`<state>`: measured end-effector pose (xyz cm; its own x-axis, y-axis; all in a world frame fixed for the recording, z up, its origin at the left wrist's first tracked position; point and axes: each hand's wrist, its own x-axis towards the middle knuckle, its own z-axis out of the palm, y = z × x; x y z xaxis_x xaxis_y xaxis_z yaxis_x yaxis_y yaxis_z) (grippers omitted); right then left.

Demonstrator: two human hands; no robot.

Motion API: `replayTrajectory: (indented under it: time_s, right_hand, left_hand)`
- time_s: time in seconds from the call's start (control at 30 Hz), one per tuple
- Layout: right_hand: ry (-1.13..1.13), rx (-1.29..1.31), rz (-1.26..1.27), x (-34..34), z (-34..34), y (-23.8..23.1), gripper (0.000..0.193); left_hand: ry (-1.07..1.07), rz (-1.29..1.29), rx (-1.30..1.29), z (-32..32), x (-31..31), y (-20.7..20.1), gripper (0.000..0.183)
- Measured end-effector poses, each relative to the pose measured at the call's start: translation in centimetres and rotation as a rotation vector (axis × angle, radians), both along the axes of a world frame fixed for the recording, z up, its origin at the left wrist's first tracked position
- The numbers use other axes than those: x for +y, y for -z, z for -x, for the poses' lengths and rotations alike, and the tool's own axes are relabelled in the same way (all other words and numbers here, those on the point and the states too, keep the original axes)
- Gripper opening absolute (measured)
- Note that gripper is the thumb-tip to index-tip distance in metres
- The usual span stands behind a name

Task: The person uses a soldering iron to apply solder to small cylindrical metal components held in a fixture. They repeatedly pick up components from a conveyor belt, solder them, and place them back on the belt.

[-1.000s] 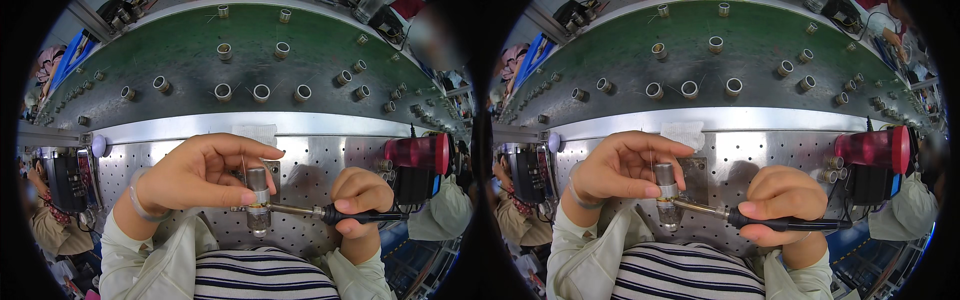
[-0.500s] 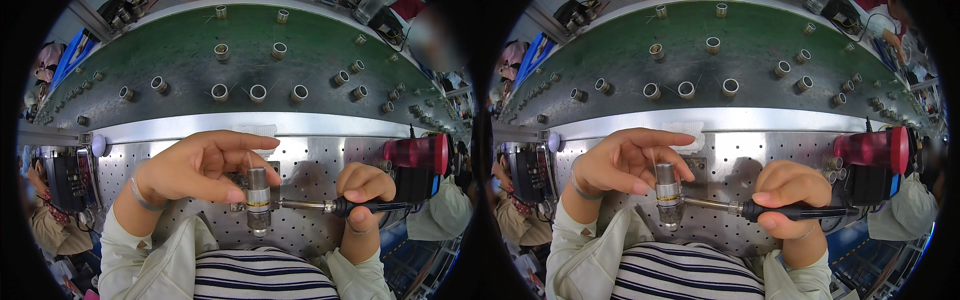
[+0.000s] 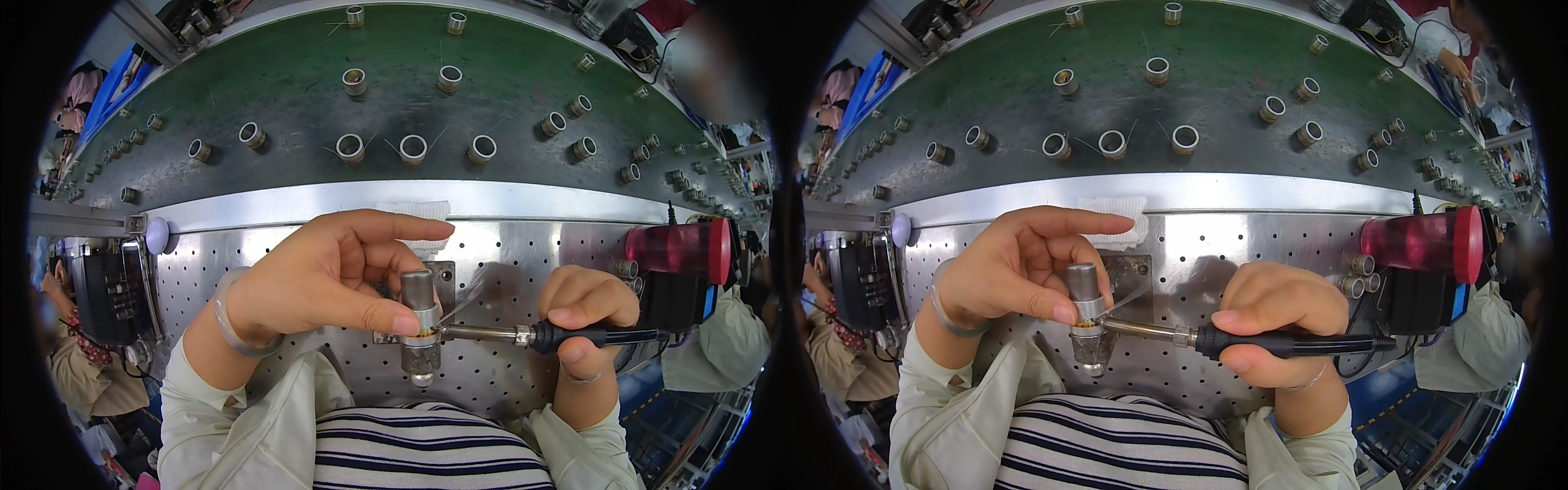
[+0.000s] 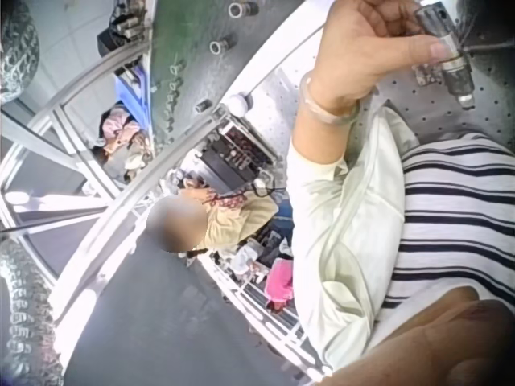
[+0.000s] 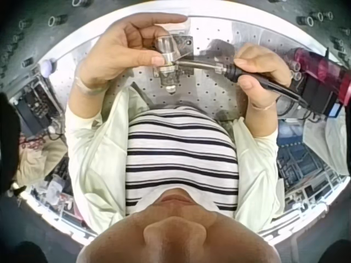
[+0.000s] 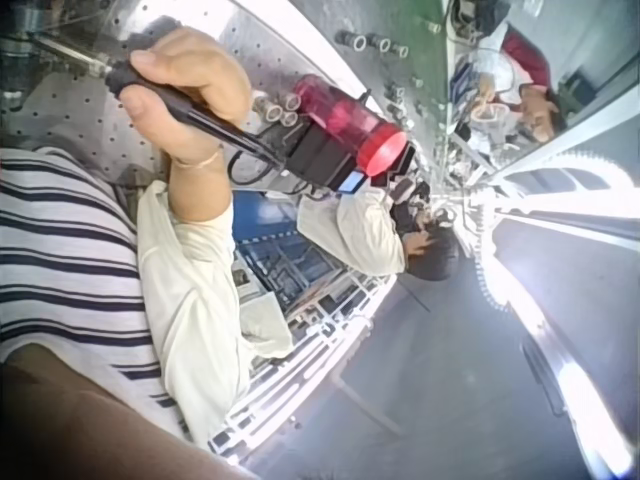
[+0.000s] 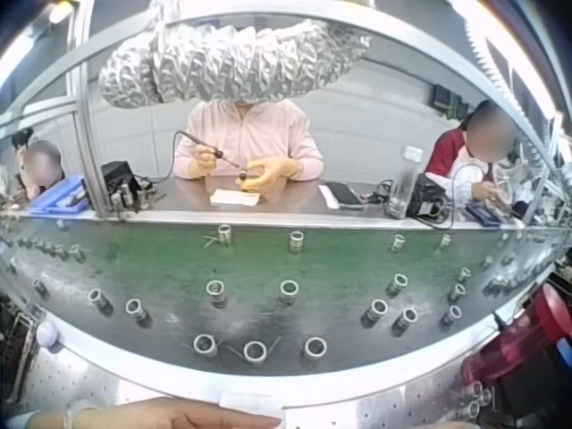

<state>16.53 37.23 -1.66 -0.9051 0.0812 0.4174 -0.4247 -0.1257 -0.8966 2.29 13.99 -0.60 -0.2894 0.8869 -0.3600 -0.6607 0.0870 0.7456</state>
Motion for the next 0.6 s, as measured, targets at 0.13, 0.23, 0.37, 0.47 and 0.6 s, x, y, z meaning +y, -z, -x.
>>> replayTrajectory:
  time_s: [0.13,0.23,0.37,0.47,0.6]
  right_hand:
    - [-0.018,0.02,-0.01,0.2,0.15,0.0,0.025]
    - [-0.02,0.028,-0.009,0.15,0.21,0.09,0.025]
    - [-0.015,0.018,-0.023,0.18,0.2,-0.04,0.025]
    - [-0.027,0.021,-0.031,0.36,0.16,-0.08,0.027]
    - [-0.03,0.029,-0.033,0.44,0.19,-0.12,0.027]
  left_hand:
    - [-0.013,0.001,-0.011,-0.14,0.08,-0.02,0.077]
    - [-0.003,-0.008,-0.016,-0.02,0.02,0.09,0.077]
    - [-0.001,-0.017,-0.013,-0.06,-0.07,0.21,0.077]
    - [0.004,-0.018,-0.001,-0.04,-0.06,0.31,0.077]
    - [0.003,-0.018,-0.008,-0.08,0.05,0.28,0.077]
